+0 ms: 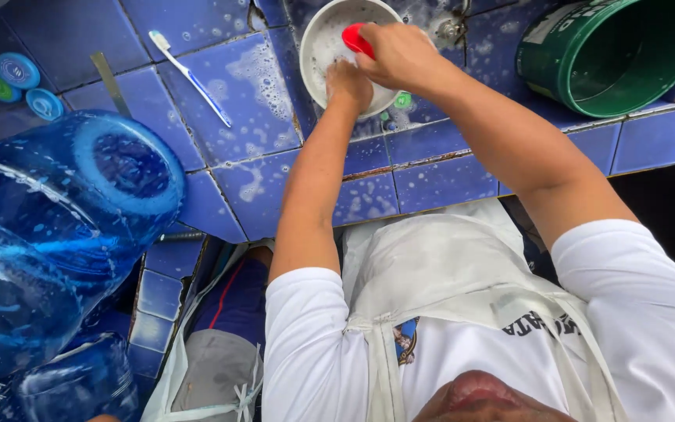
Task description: Washing and scrubbing blue plastic bottle caps in a bowl of soapy water using a brush and toothbrush.
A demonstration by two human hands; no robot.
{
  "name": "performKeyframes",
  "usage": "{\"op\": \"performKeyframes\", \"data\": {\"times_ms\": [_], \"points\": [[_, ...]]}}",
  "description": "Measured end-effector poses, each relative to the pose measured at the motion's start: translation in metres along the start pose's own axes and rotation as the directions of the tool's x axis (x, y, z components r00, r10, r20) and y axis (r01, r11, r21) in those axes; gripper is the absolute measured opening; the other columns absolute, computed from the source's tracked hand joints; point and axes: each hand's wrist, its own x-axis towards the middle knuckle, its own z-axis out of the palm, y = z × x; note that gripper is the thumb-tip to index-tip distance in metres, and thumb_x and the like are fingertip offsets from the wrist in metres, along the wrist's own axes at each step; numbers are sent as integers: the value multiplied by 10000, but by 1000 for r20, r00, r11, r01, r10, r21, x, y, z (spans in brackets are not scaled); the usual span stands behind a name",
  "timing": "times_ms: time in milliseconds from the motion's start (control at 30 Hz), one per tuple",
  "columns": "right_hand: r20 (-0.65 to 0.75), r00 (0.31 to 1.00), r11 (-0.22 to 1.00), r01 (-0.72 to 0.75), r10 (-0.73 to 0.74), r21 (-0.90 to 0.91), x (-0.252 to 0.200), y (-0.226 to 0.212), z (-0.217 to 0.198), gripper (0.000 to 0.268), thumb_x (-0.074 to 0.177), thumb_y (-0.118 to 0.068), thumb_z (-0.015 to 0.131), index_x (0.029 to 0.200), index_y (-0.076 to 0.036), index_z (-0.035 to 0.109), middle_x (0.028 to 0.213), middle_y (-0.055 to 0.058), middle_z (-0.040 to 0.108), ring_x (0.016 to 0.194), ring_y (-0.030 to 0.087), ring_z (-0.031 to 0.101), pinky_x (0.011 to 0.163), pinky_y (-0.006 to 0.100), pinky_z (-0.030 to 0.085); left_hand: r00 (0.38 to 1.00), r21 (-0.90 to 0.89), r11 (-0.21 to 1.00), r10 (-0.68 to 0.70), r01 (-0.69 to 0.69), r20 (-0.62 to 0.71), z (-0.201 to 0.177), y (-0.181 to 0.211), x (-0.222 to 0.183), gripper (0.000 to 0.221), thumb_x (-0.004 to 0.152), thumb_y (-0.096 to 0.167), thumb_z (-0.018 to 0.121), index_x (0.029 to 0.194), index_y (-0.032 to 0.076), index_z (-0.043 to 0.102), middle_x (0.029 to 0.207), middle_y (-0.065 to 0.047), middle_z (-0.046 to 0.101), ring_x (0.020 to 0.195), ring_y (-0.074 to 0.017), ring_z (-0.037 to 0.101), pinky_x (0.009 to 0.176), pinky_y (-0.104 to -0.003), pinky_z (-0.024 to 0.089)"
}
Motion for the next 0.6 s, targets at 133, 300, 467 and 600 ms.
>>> {"op": "performKeyframes", "data": {"times_ms": [133,300,467,600], "points": [[-43,999,893,-4,-17,-449,67,81,134,162,785,-210,542,860,-76,596,682,159,640,586,358,641,444,480,481,971,-100,977,-171,189,164,-50,-1,-60,487,874,262,525,1354,182,507,1401,-48,450,1289,-307,403,1041,-476,327],[77,979,548,169,-187,-819,73,125,196,154,791,-166,533,876,-119,652,677,65,654,558,209,631,372,368,429,994,-80,993,-87,82,-66,-37,-25,-66,253,861,104,565,1074,194,669,1073,-57,690,1000,-297,650,786,-440,524],[61,986,984,-150,156,-93,1,1,20,414,916,-244,504,1245,8,492,853,341,596,704,577,563,596,639,433,951,-772,620,-129,-144,-281,-55,-62,-112,938,795,310,774,1506,247,165,1261,-191,623,1069,-391,621,825,-424,471],[-226,973,998,-32,45,59,-49,-22,-43,444,943,-176,626,1351,-44,512,1014,243,634,835,410,577,679,459,433,952,-949,-115,-130,-292,-277,-45,-56,-114,445,872,310,626,1303,211,580,1345,-103,522,1054,-196,602,770,-316,543]]}}
